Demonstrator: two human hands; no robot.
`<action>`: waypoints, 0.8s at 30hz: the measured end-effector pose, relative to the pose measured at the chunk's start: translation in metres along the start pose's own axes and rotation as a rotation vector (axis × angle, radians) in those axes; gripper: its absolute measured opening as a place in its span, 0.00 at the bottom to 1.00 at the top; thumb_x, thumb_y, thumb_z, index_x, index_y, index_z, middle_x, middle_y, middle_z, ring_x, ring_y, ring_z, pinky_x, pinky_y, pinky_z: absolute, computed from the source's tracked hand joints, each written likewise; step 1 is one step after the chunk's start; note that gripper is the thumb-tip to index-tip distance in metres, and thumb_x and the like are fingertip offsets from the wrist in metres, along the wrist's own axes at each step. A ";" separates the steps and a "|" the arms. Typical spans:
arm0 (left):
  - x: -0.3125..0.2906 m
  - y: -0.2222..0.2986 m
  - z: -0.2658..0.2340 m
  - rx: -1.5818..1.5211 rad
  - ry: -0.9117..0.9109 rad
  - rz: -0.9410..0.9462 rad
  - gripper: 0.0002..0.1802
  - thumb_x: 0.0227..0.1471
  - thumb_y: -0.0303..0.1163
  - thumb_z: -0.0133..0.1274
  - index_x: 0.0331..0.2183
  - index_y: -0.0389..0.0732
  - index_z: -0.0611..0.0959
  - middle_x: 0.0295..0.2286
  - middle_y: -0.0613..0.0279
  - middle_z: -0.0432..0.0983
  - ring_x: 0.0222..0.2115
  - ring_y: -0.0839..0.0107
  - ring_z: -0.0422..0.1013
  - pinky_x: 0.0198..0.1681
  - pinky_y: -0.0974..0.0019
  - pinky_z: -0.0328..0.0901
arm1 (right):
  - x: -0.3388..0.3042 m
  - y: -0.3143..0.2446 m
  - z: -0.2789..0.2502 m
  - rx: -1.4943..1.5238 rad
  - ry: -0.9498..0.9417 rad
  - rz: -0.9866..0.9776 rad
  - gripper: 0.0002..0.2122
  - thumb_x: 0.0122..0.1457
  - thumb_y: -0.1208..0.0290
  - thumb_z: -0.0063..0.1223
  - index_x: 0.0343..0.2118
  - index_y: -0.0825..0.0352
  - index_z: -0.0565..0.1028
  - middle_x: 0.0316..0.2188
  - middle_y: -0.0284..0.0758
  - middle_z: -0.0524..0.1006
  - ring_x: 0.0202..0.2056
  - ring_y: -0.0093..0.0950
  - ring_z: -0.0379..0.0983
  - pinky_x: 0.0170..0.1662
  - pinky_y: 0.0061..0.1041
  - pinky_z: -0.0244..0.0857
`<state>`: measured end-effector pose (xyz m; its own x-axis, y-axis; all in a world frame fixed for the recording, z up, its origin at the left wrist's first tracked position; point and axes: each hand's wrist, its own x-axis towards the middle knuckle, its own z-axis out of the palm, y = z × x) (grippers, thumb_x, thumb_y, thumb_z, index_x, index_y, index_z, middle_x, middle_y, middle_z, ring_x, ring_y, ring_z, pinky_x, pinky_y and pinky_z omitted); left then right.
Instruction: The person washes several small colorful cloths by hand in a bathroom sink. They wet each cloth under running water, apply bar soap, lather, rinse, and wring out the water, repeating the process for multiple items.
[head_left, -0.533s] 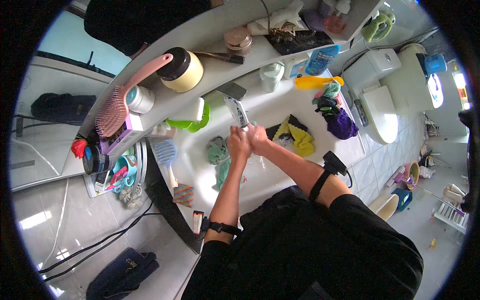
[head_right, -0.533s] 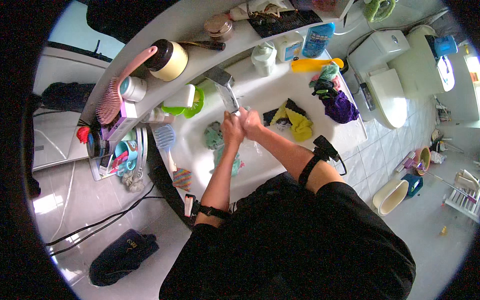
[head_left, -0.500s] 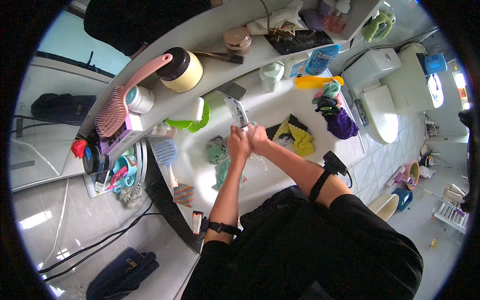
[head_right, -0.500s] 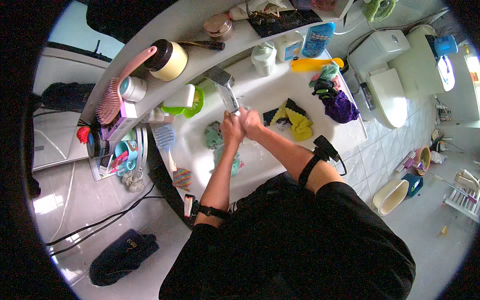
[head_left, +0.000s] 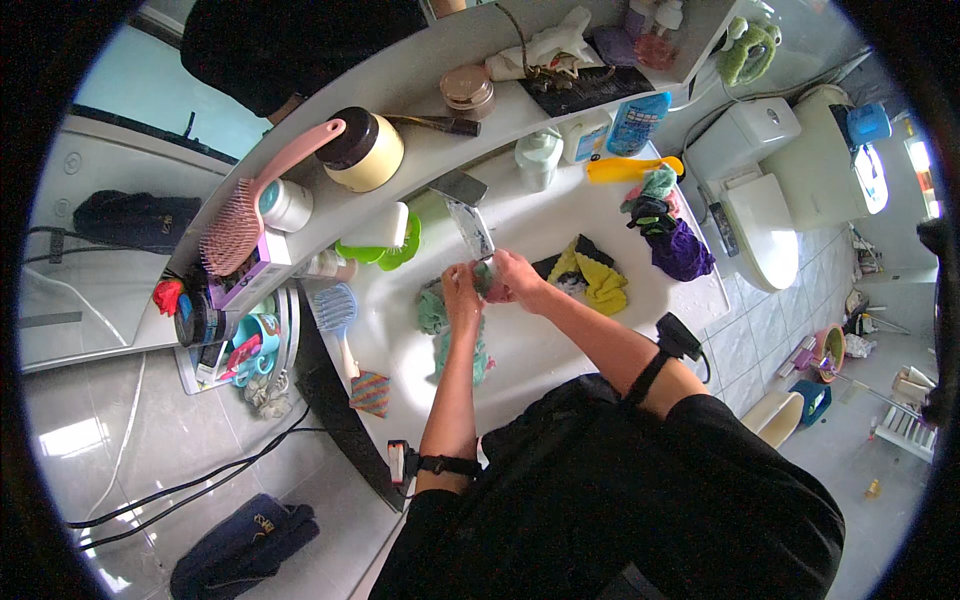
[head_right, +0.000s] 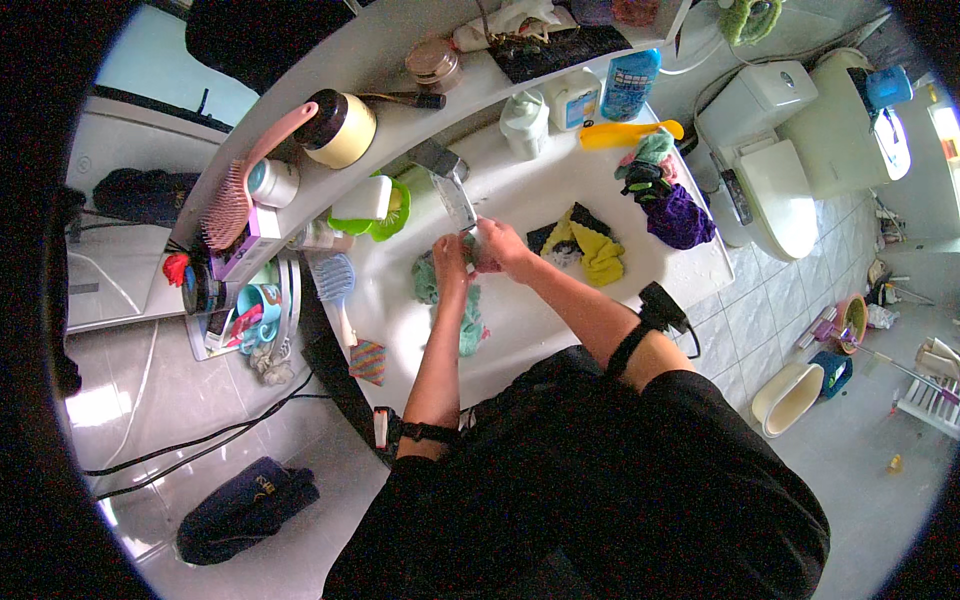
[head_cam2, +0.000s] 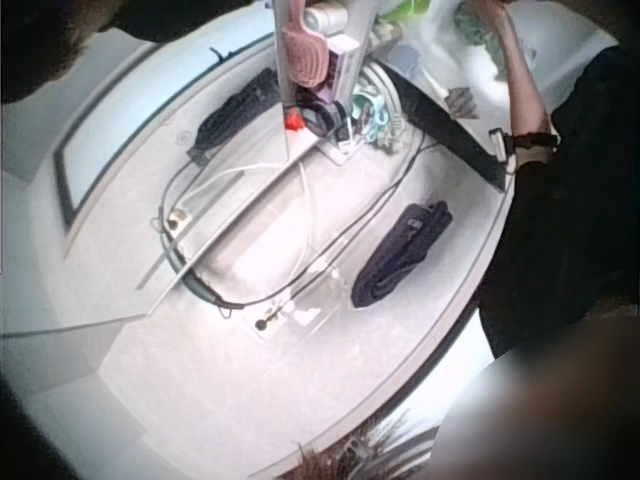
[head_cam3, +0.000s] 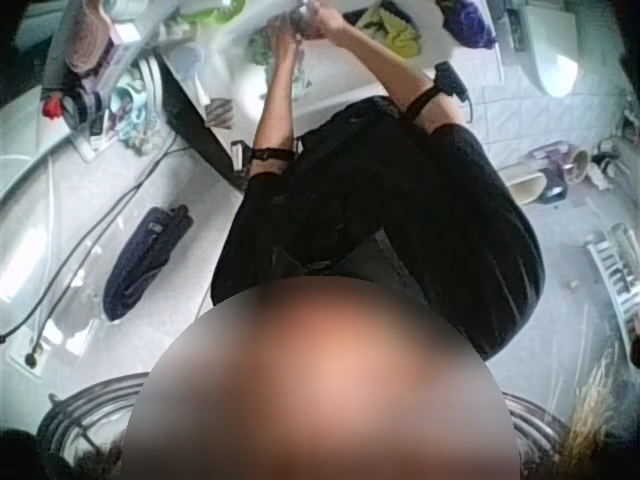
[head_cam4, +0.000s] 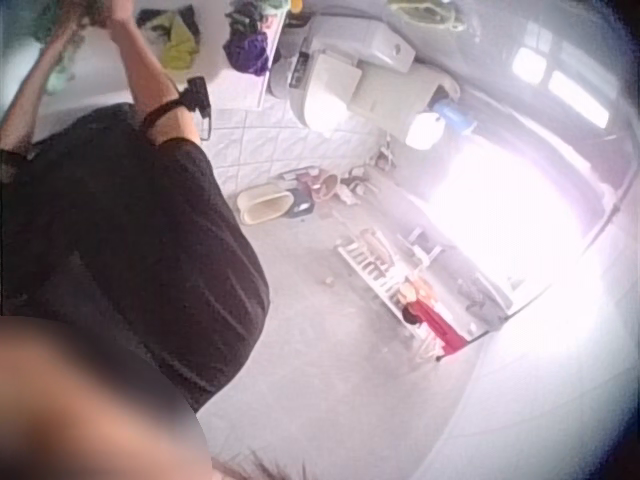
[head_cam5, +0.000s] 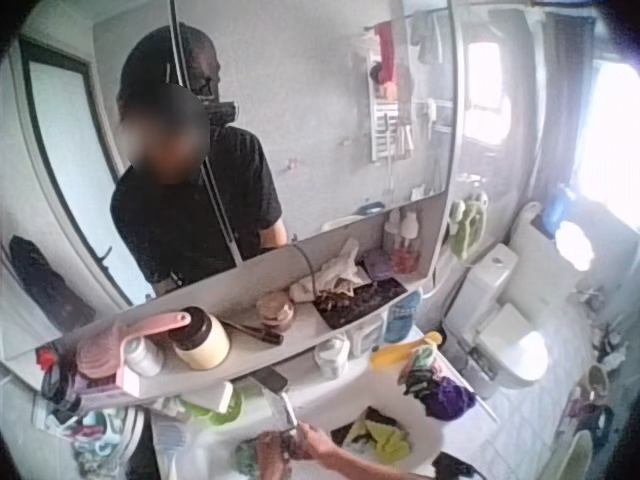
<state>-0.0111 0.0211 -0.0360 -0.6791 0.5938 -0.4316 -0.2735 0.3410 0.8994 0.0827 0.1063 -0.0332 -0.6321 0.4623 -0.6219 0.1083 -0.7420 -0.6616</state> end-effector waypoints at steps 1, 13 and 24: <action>0.000 -0.003 -0.001 -0.142 -0.041 -0.107 0.23 0.61 0.54 0.44 0.41 0.43 0.74 0.35 0.61 0.75 0.33 0.62 0.72 0.36 0.57 0.67 | -0.006 -0.006 -0.003 -0.016 -0.001 0.045 0.25 0.66 0.46 0.37 0.51 0.65 0.69 0.27 0.35 0.75 0.23 0.29 0.74 0.24 0.29 0.69; -0.001 -0.015 0.017 -0.835 -0.477 -0.310 0.28 0.59 0.59 0.40 0.42 0.45 0.77 0.36 0.61 0.77 0.37 0.63 0.73 0.44 0.56 0.67 | -0.032 0.009 -0.024 0.196 0.300 0.066 0.23 0.64 0.49 0.41 0.53 0.61 0.70 0.45 0.35 0.73 0.43 0.31 0.72 0.48 0.39 0.67; 0.000 -0.010 0.047 -0.648 -0.347 -0.302 0.20 0.61 0.54 0.44 0.26 0.49 0.72 0.18 0.68 0.67 0.14 0.71 0.62 0.14 0.63 0.58 | -0.044 0.010 -0.058 0.273 0.176 0.086 0.30 0.65 0.46 0.36 0.59 0.67 0.62 0.51 0.40 0.70 0.47 0.37 0.72 0.51 0.41 0.67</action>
<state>0.0237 0.0519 -0.0487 -0.2900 0.7728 -0.5645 -0.8264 0.0953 0.5550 0.1562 0.1065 -0.0364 -0.4848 0.4515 -0.7491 -0.0695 -0.8736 -0.4816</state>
